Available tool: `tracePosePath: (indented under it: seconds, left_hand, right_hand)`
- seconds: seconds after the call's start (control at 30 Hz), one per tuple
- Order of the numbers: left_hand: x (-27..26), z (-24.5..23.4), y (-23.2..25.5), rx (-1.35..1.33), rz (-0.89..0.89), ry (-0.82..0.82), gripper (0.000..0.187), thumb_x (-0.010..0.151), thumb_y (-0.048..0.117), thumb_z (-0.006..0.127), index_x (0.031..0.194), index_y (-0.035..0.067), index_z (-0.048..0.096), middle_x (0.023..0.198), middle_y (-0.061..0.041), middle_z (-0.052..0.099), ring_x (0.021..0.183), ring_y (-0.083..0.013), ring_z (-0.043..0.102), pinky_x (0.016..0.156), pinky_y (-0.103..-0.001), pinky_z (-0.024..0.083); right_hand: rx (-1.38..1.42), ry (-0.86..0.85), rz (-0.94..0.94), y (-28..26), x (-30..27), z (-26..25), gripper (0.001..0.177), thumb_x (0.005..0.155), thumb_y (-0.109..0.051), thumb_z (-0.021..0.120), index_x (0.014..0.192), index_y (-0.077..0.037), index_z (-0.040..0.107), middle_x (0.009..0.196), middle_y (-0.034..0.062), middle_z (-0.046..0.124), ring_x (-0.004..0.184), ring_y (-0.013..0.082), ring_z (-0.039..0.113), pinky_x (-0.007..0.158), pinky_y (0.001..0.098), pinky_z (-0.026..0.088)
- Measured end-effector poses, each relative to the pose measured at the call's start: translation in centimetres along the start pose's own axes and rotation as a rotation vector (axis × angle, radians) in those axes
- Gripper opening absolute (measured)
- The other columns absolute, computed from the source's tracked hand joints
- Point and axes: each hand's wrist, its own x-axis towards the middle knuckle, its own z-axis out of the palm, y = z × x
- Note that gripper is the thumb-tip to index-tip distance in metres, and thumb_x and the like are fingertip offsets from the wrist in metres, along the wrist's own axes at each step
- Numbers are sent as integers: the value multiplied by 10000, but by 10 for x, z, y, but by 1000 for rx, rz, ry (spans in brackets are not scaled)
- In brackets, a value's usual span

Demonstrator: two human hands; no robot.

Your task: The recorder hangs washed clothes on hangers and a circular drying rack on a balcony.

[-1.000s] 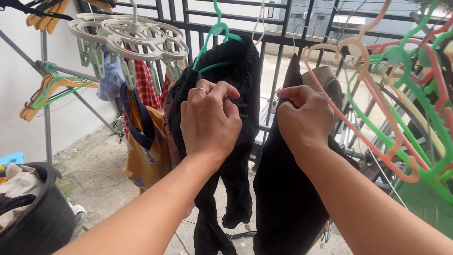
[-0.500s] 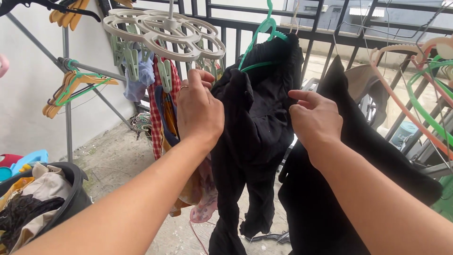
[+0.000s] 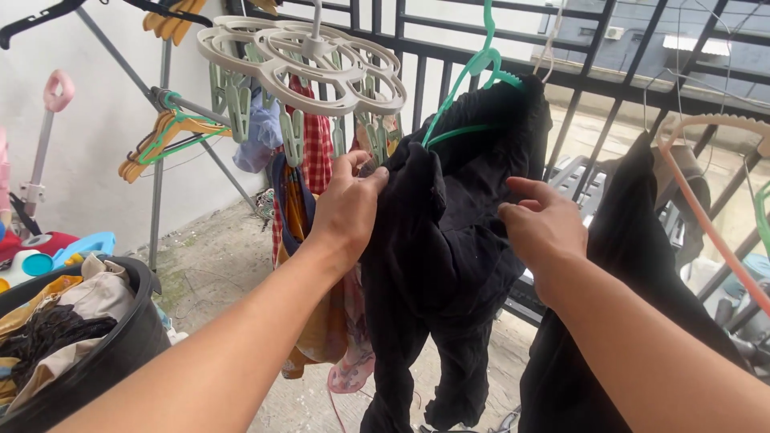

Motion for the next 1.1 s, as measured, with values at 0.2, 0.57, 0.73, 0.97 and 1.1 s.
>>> tracePosePath:
  seconds: [0.2, 0.57, 0.73, 0.97, 1.1]
  left_hand:
    - [13, 10, -16, -100, 39, -99, 493, 912, 284, 634, 1343, 44, 642, 1194, -105, 749, 1101, -160, 698, 980, -284, 487]
    - [14, 14, -40, 285, 210, 202, 262, 976, 245, 617, 1124, 31, 651, 1022, -176, 730, 994, -338, 696, 862, -429, 518]
    - [22, 6, -40, 459, 384, 514, 194, 973, 146, 597, 1099, -2, 585, 1034, -254, 648, 986, -447, 618, 841, -523, 483]
    - [-7, -20, -9, 416, 293, 516, 362, 962, 359, 661, 1063, 18, 595, 1084, -179, 694, 1028, -371, 657, 887, -477, 488]
    - [-11, -42, 8, 204, 70, 306, 804, 679, 762, 729, 1128, 95, 706, 1199, -95, 661, 1163, -261, 662, 992, -390, 498]
  right_hand:
    - [-238, -245, -147, -20, 16, 7, 886, 886, 9, 531, 1546, -576, 457, 1541, 189, 328, 1156, 339, 647, 954, 408, 588]
    - [-637, -316, -246, -1, 59, 16, 546, 863, -306, 823, 1362, -342, 602, 1369, 150, 367, 1315, 405, 426, 1073, 487, 469]
    - [-317, -180, -266, -1, 95, 14, 469, 885, -134, 739, 1335, -174, 614, 1371, 162, 405, 1177, 377, 575, 1029, 435, 499]
    - [-131, -105, -236, -12, 94, 13, 408, 915, -101, 687, 1312, -136, 601, 1227, 173, 644, 1087, 319, 675, 909, 438, 541]
    - [-104, -98, -192, -4, 94, 23, 403, 911, -80, 690, 1301, -129, 601, 1226, 180, 647, 1093, 319, 671, 910, 432, 540]
